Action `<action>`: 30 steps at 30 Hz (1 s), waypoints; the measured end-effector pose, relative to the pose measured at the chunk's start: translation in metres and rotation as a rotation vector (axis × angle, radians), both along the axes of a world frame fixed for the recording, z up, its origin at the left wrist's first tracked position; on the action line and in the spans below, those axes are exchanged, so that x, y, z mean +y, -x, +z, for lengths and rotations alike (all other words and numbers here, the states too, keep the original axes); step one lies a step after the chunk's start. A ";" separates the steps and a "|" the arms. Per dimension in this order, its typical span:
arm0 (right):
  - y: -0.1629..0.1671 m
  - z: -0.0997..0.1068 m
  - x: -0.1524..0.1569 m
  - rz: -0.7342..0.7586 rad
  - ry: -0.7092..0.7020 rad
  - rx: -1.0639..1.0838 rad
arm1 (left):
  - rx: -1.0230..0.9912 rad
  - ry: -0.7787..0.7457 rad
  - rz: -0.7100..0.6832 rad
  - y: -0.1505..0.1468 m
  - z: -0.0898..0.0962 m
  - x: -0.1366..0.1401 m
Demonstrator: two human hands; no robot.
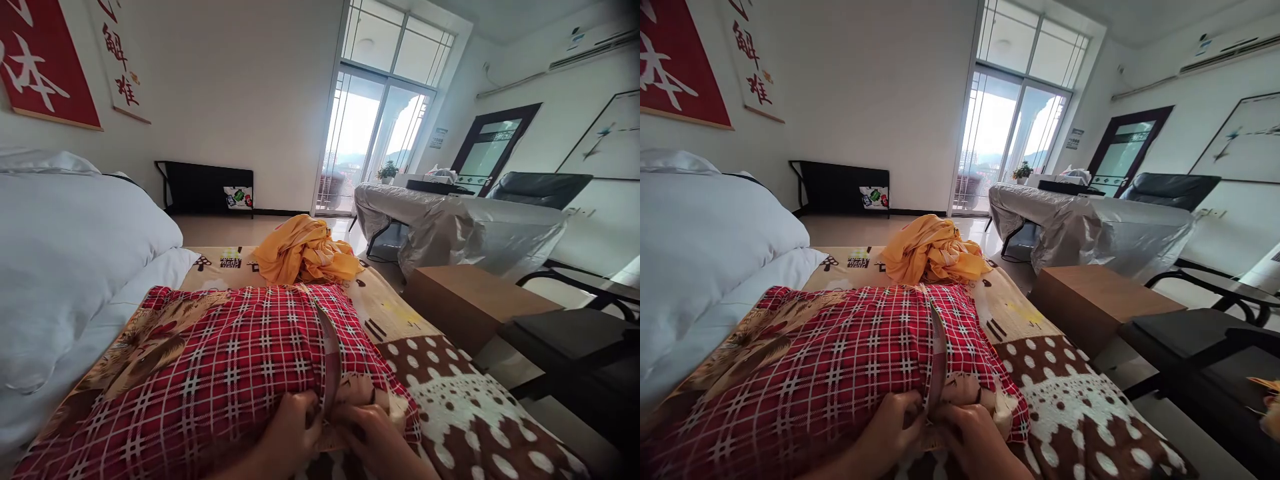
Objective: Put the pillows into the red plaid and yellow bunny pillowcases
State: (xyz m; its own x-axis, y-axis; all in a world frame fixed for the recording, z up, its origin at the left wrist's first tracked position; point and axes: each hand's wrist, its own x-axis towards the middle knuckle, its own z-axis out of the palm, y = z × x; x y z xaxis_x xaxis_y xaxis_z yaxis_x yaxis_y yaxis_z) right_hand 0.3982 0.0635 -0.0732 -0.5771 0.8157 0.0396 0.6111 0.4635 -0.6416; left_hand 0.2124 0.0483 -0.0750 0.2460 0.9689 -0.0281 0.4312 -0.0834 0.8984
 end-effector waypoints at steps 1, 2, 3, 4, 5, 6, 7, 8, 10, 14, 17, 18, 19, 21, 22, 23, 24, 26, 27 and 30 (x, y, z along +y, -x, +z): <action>0.002 -0.004 0.000 0.000 -0.032 -0.013 | -0.048 0.006 -0.005 0.000 0.000 0.000; 0.003 -0.009 0.000 0.004 -0.091 -0.032 | -0.085 0.007 -0.008 0.000 0.001 0.000; 0.005 -0.013 0.000 0.014 -0.187 -0.052 | -0.107 0.009 -0.010 0.001 0.001 -0.001; 0.006 -0.018 0.000 0.027 -0.321 -0.064 | -0.109 0.006 -0.008 0.001 0.002 -0.001; 0.008 -0.022 0.000 0.043 -0.481 -0.065 | -0.098 0.004 -0.006 0.002 0.002 -0.002; 0.009 -0.025 0.000 0.059 -0.652 -0.054 | -0.084 0.005 -0.012 0.002 0.003 -0.002; 0.010 -0.027 -0.001 0.070 -0.811 -0.036 | -0.072 0.010 -0.024 0.003 0.003 -0.003; 0.010 -0.028 -0.003 0.075 -0.945 -0.018 | -0.063 0.012 -0.040 0.003 0.003 -0.004; 0.009 -0.028 -0.007 0.066 -1.118 -0.015 | -0.030 -0.016 -0.045 0.002 0.005 -0.006; 0.002 -0.030 -0.019 0.041 -1.214 -0.058 | 0.166 -0.092 0.008 -0.005 0.014 -0.007; -0.002 -0.038 -0.023 0.037 -1.216 -0.023 | 0.270 -0.068 -0.011 -0.012 0.022 -0.004; -0.002 -0.040 -0.023 0.035 -1.222 -0.013 | 0.308 -0.060 -0.015 -0.014 0.024 -0.003; -0.001 -0.042 -0.022 0.030 -1.228 -0.010 | 0.355 -0.055 -0.020 -0.016 0.025 -0.001; 0.002 -0.044 -0.019 0.013 -1.221 -0.012 | 0.471 -0.054 -0.036 -0.018 0.026 0.002; 0.005 -0.044 -0.017 0.005 -1.208 -0.010 | 0.529 -0.057 -0.049 -0.018 0.025 0.003; 0.007 -0.044 -0.015 -0.007 -1.193 -0.003 | 0.581 -0.063 -0.061 -0.018 0.024 0.004; 0.009 -0.043 -0.012 -0.021 -1.180 0.004 | 0.620 -0.073 -0.068 -0.018 0.022 0.005; 0.012 -0.043 -0.008 -0.053 -1.146 0.001 | 0.637 -0.092 -0.071 -0.016 0.016 0.005; 0.013 -0.044 -0.007 -0.069 -1.120 -0.013 | 0.622 -0.098 -0.063 -0.015 0.012 0.005; 0.011 -0.049 -0.008 -0.093 -1.015 -0.059 | 0.585 -0.100 -0.034 -0.011 -0.001 0.002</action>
State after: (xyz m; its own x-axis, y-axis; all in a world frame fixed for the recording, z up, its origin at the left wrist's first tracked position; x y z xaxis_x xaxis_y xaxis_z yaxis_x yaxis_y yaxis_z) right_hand 0.3867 0.0553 -0.1225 -0.5363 0.4548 0.7110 0.6903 0.7211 0.0594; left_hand 0.2234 0.0507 -0.0760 0.2479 0.9657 -0.0777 0.8482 -0.1775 0.4991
